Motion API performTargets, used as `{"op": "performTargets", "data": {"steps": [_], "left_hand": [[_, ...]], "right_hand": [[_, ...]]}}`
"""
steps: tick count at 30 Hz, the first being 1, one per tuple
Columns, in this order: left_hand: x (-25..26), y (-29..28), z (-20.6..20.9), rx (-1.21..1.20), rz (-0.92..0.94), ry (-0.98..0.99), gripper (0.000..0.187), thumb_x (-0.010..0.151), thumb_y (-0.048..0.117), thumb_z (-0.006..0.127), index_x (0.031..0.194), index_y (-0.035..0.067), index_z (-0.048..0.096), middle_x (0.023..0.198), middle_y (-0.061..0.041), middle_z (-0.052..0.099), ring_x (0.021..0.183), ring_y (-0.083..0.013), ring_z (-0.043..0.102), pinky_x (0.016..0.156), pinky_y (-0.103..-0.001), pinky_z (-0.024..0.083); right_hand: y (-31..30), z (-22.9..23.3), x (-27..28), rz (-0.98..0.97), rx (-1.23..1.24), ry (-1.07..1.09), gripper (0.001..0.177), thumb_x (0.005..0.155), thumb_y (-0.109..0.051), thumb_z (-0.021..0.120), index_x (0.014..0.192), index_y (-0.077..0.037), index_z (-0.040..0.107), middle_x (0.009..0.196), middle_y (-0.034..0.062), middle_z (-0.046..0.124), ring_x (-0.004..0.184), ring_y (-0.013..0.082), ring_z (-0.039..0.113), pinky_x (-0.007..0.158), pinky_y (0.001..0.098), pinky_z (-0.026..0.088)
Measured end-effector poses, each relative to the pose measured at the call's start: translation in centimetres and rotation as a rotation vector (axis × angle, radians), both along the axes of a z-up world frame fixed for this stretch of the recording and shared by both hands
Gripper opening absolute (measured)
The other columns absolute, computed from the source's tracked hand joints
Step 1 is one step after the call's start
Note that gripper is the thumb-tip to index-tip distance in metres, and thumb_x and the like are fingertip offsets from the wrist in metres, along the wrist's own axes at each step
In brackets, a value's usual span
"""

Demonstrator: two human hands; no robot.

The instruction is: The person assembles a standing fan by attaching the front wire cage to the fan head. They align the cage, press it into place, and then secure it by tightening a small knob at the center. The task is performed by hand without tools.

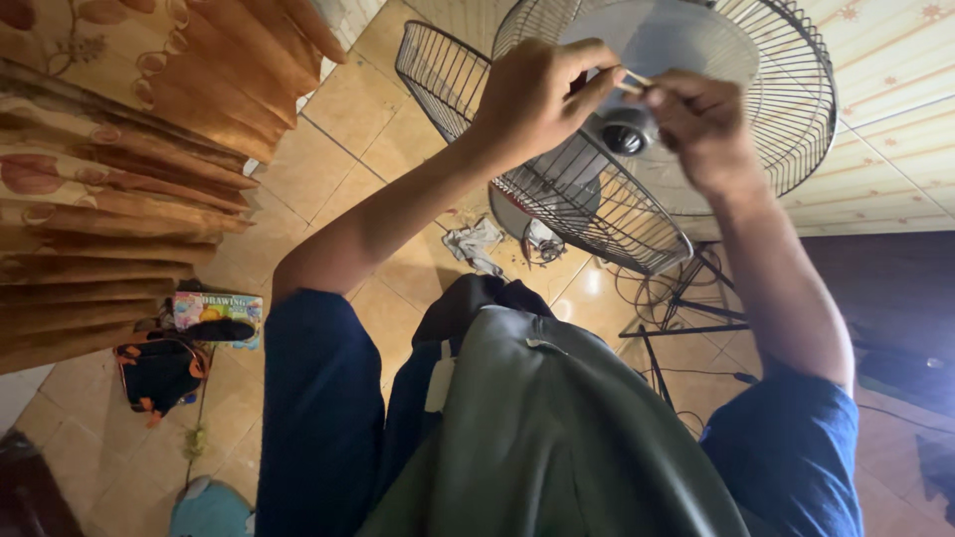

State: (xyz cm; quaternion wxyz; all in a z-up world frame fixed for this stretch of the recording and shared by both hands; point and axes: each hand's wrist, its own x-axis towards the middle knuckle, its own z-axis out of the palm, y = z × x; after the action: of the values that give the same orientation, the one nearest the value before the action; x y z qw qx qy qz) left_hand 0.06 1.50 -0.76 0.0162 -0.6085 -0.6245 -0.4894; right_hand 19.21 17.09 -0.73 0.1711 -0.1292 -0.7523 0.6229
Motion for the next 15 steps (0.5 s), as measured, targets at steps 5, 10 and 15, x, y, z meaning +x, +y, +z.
{"op": "performTargets", "data": {"steps": [5,10,15], "left_hand": [[0.5,2.2,-0.5,0.001,-0.032,0.005,0.014,0.101,0.024,0.071,0.093,0.013,0.076,0.054,0.003,0.063,0.039,-0.0078,0.053,0.037,-0.031,0.036],[1.2,3.6,-1.3,-0.004,-0.024,0.027,0.017,0.100,0.026,0.069,0.090,0.014,0.075,0.056,0.003,0.064,0.041,-0.0081,0.056,0.038,-0.030,0.039],[1.9,6.6,-1.9,-0.059,-0.008,0.081,0.022,0.102,0.028,0.070,0.087,0.013,0.074,0.054,0.000,0.065,0.042,-0.0107,0.060,0.040,-0.031,0.043]], "right_hand": [[2.5,1.2,2.5,-0.016,0.056,-0.005,0.015,0.114,-0.009,0.061,0.113,0.002,0.072,0.088,0.0066,0.067,0.063,0.0041,0.047,0.056,0.0210,0.035],[5.7,0.8,3.9,0.004,0.552,-0.077,0.008,0.109,-0.001,0.071,0.108,0.005,0.075,0.086,0.0154,0.067,0.055,0.0164,0.050,0.048,0.0236,0.035],[15.5,0.4,4.1,0.165,0.453,0.227,0.018,0.116,0.001,0.060,0.098,-0.002,0.064,0.106,0.0119,0.072,0.090,0.0172,0.072,0.070,0.0235,0.059]]}}
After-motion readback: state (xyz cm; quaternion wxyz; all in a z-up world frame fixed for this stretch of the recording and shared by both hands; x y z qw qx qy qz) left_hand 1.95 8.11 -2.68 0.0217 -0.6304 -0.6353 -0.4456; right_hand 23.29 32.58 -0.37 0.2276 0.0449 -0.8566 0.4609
